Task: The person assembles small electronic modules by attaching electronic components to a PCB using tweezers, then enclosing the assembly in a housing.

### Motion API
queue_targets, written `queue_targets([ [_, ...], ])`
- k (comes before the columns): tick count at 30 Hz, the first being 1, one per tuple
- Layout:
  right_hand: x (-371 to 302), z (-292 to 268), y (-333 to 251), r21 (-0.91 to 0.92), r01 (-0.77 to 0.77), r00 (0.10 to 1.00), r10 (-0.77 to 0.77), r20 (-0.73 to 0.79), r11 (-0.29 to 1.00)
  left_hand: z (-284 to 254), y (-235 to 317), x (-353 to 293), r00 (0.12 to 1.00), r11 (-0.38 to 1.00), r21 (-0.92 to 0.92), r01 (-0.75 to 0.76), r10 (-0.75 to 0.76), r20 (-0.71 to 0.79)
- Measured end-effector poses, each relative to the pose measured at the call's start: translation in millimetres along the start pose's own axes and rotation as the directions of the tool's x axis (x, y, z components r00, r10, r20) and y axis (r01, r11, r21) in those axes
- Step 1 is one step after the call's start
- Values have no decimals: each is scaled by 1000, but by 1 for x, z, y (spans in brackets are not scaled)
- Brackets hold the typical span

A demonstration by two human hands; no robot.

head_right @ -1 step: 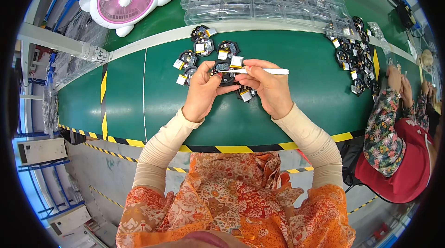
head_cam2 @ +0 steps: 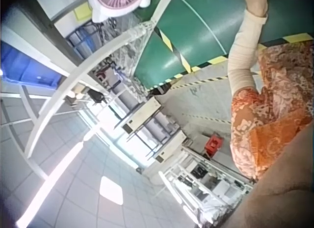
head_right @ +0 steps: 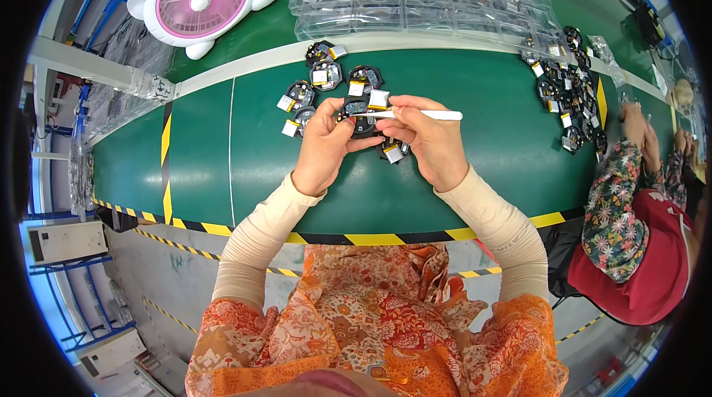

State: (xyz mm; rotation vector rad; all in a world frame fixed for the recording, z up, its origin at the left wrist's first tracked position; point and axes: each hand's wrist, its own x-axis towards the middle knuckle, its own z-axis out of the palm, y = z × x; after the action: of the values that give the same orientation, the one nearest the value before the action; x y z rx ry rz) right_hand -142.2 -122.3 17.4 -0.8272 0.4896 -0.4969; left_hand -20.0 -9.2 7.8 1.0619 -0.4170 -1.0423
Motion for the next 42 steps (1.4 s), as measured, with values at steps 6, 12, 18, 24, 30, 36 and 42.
queue_targets([
  [6, -1, 1, 2, -32, 42, 999, -42, -5, 999, 0, 2, 0, 1000, 1000, -20, -9, 10, 20],
  [12, -1, 2, 3, -61, 104, 994, -101, 47, 993, 1, 6, 0, 999, 992, -113, 48, -45, 23],
  [18, -4, 6, 5, -61, 111, 994, -111, 11, 992, -2, 5, 0, 999, 996, -85, 7, -4, 39],
  [24, -4, 4, 4, -69, 121, 992, -119, 34, 990, 0, 6, -1, 999, 996, -86, 0, 4, 41],
  [30, -5, 5, 6, -52, 106, 994, -106, 4, 993, 0, 4, -1, 1000, 996, -84, -2, 5, 29],
  [36, -5, 6, 6, -31, 77, 997, -78, -20, 997, -1, 2, 0, 1000, 998, -69, -11, 12, 14],
  [42, -5, 5, 6, 4, 55, 998, -55, -32, 998, 0, 2, 1, 1000, 998, -59, -22, 23, 17],
])
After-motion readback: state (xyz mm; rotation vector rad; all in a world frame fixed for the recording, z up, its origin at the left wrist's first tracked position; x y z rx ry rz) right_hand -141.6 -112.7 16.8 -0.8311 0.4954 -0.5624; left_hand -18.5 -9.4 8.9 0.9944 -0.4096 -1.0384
